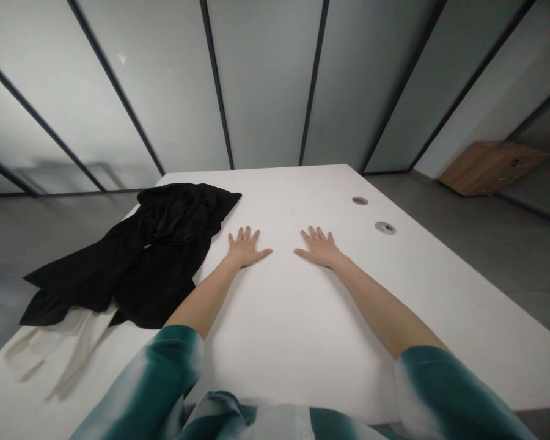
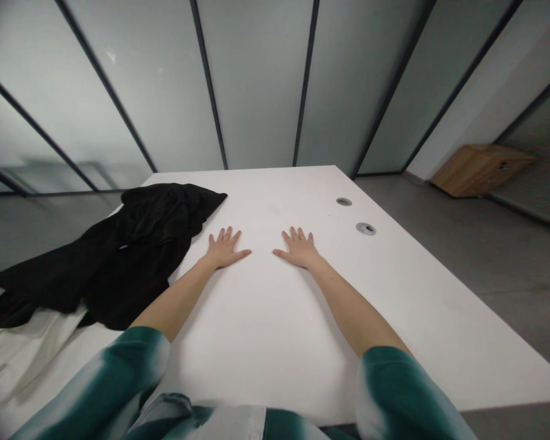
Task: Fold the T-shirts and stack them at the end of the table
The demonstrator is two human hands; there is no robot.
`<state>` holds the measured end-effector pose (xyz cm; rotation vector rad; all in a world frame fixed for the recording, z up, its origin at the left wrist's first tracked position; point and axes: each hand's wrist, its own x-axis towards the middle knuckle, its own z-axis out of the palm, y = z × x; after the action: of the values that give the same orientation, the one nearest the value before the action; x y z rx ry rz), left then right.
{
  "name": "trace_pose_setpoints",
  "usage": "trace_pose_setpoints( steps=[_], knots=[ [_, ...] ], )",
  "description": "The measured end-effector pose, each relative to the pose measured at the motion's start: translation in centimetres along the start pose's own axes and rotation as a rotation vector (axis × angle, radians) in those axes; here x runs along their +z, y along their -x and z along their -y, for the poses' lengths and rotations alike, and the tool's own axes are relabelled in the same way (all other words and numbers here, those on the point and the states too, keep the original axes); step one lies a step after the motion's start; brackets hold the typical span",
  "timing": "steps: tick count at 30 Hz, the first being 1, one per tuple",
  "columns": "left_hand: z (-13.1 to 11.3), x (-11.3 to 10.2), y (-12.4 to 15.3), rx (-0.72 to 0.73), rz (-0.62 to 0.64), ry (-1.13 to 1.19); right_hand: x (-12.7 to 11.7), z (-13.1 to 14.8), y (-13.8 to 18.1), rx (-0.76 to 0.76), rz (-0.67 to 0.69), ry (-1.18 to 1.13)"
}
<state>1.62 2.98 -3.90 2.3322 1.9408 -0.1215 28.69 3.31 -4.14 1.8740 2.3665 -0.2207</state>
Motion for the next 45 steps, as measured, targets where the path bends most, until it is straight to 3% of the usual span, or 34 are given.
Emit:
trace_pose_setpoints(
  steps=[20,45],
  knots=[
    [0.06,0.08,-0.06,0.001,-0.009,-0.001,-0.14,0.06,0.02,0.003,0.001,0.000],
    [0.31,-0.14,0.26,0.000,-0.046,0.019,0.31,-0.53,-0.08,-0.029,-0.092,-0.024]
  ],
)
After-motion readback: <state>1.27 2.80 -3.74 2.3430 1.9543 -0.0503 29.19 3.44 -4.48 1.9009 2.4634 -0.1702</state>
